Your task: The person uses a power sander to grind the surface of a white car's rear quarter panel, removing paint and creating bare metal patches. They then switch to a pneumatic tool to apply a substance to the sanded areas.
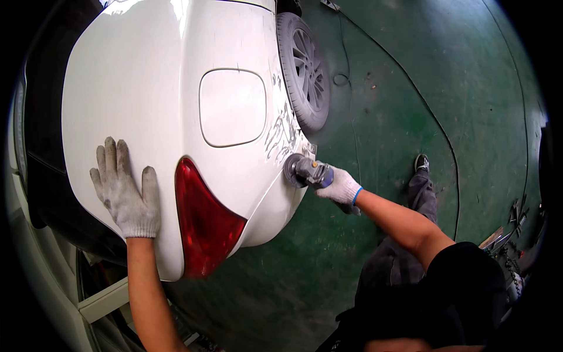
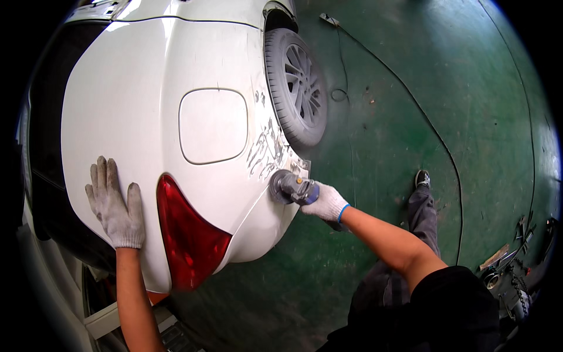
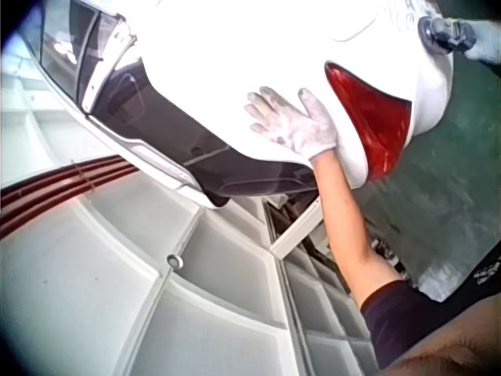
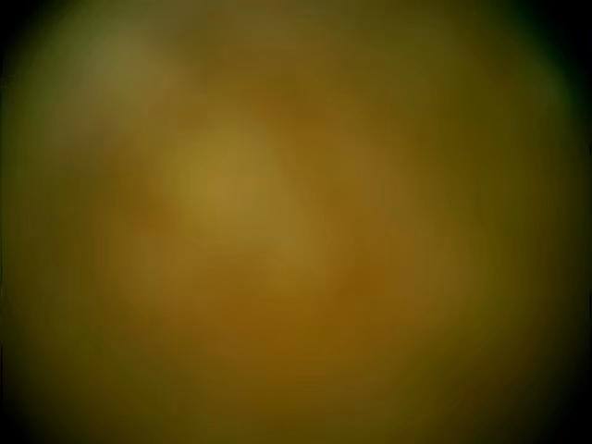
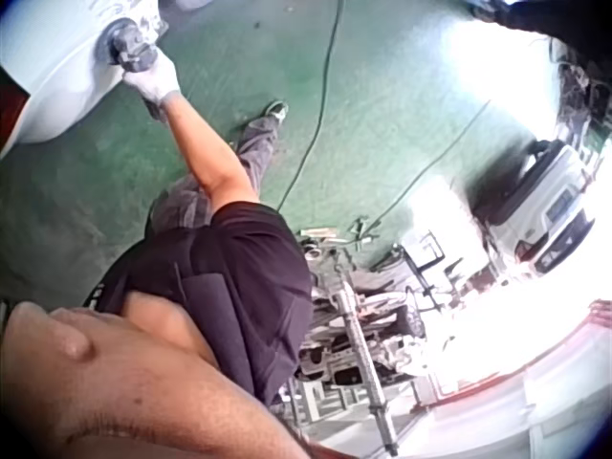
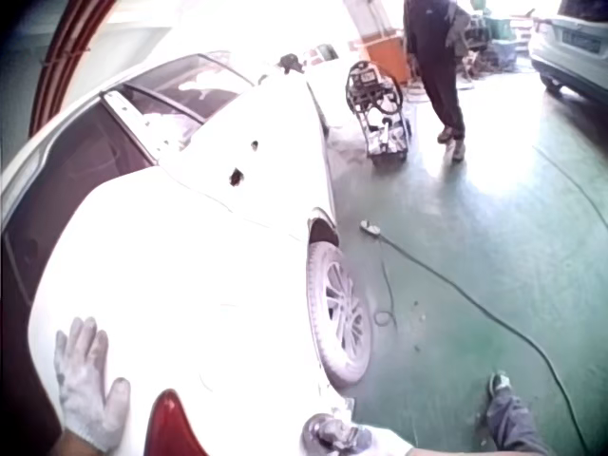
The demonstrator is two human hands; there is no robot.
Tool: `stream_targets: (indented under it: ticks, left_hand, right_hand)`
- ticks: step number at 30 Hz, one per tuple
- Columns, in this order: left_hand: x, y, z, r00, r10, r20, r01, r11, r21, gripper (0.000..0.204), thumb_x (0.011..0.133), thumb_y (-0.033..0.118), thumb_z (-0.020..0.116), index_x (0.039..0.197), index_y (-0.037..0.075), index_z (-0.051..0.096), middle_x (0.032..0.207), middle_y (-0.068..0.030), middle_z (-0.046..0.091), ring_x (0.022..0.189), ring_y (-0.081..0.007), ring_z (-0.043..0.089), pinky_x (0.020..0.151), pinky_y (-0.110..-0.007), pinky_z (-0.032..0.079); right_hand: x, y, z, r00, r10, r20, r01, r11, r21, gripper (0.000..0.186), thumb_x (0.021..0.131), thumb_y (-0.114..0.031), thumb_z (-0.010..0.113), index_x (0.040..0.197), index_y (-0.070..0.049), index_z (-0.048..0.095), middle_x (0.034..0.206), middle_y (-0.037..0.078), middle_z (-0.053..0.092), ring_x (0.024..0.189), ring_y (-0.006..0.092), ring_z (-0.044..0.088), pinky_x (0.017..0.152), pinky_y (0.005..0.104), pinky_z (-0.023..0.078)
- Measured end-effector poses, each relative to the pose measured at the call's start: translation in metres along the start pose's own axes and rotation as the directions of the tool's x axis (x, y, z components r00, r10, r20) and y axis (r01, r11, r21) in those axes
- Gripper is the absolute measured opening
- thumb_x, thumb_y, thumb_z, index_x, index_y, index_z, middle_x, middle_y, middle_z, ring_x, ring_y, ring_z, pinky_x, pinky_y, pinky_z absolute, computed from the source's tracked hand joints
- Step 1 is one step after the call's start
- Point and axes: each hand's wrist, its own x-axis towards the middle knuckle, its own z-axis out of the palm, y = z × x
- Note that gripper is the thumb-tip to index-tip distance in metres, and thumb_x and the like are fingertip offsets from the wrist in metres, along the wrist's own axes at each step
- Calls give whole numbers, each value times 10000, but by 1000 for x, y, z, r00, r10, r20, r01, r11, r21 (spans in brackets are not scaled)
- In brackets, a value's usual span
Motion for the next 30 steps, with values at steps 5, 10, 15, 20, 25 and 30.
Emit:
stream_targets:
  ticks: [5, 10, 15, 20, 25, 30]
  left_hand:
    - [0, 2, -2, 1000, 19, 0, -19, 1000, -24, 721, 965, 325, 623, 1598, 15, 473, 1696, -201, 400, 1608, -394, 298, 1318, -592, 142]
    - [1, 1, -3, 1000, 23, -1, -23, 999, -38, 729, 961, 322, 623, 1602, 12, 466, 1696, -207, 396, 1605, -404, 299, 1316, -595, 137]
    - [0, 2, -3, 1000, 12, -4, -12, 1000, -27, 730, 960, 320, 622, 1602, 11, 465, 1687, -213, 411, 1601, -399, 311, 1316, -594, 137]
    - [0, 2, -3, 1000, 5, 9, -5, 1000, -26, 731, 970, 301, 613, 1632, 46, 436, 1718, -178, 371, 1626, -363, 268, 1329, -566, 122]
    - [0, 1, -4, 1000, 3, 31, -3, 1000, -8, 735, 969, 304, 616, 1633, 47, 434, 1718, -179, 370, 1628, -362, 261, 1330, -562, 121]
    - [0, 2, -4, 1000, 9, 9, -9, 999, -53, 732, 972, 314, 607, 1630, 42, 437, 1715, -184, 373, 1623, -367, 271, 1328, -564, 123]
  right_hand:
    - [-2, -9, -5, 996, 87, 30, -89, 994, 68, 678, 708, -339, 836, 1303, -68, 659, 1140, 178, 759, 1066, 330, 735, 977, 413, 570]
    - [-6, -24, -1, 998, 30, 57, -34, 996, 77, 655, 712, -343, 854, 1270, -51, 674, 1119, 185, 762, 1042, 347, 741, 968, 423, 574]
    - [-4, -39, -4, 999, -43, -6, 43, 996, 83, 644, 728, -341, 852, 1271, -48, 665, 1098, 199, 767, 1027, 354, 750, 933, 425, 587]
    - [-6, -43, -7, 988, 8, 157, 29, 973, -228, 645, 729, -336, 839, 1281, -52, 664, 1094, 208, 760, 1032, 360, 749, 933, 422, 593]
    - [-10, -45, -10, 995, -1, -102, 4, 1000, 28, 666, 700, -399, 840, 1239, -45, 672, 1108, 215, 765, 1060, 414, 732, 935, 460, 590]
    - [-1, -54, -17, 994, -63, 95, 75, 989, -129, 663, 710, -352, 849, 1260, -38, 655, 1083, 210, 763, 1022, 391, 741, 915, 447, 592]
